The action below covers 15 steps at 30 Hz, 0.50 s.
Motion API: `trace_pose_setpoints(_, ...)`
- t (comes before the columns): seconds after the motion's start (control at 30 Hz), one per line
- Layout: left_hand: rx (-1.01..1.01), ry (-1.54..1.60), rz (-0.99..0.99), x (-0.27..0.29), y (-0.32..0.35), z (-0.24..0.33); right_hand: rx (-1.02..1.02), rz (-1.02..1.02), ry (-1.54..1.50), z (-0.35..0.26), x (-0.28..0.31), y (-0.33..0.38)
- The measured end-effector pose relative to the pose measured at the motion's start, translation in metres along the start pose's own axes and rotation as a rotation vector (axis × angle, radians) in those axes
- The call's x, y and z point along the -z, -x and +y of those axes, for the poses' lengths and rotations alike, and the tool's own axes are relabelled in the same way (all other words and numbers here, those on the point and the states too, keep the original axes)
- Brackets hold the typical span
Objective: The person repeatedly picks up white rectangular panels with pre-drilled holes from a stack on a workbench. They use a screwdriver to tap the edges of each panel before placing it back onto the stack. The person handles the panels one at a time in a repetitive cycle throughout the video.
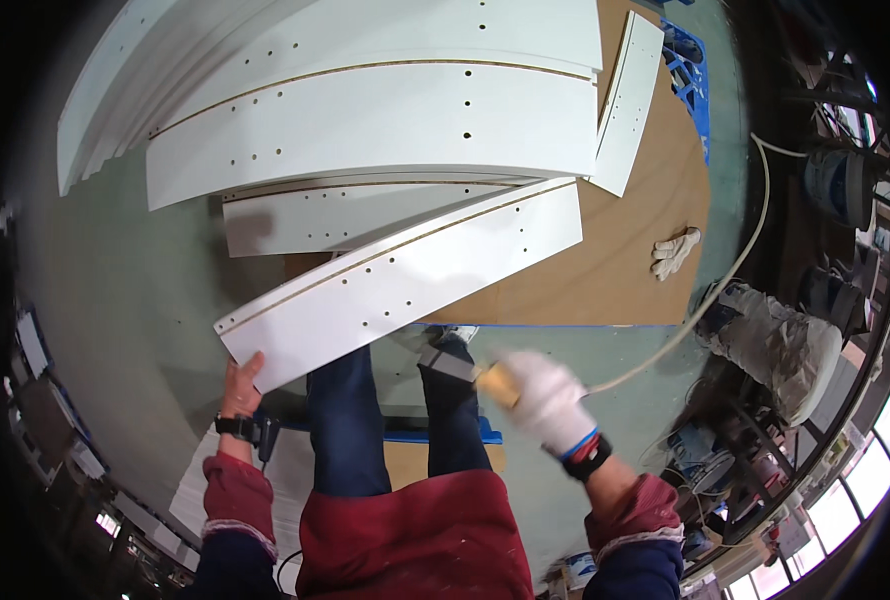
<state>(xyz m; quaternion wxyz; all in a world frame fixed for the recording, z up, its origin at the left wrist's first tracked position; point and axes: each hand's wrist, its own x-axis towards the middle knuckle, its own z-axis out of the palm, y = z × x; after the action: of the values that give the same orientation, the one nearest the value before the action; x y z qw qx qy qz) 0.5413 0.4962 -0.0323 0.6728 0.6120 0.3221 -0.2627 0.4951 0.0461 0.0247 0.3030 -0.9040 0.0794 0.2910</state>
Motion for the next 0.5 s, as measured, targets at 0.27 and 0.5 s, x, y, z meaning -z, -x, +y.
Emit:
trace_pose_setpoints(0.27,-0.137,-0.031,-0.001,-0.064,0.088,0.048,-0.224,0.171,0.065,0.027,0.034,0.01)
trace_pose_setpoints(0.5,-0.338,-0.217,0.116,-0.091,0.149,0.082,-0.321,0.184,0.098,0.034,0.048,0.042)
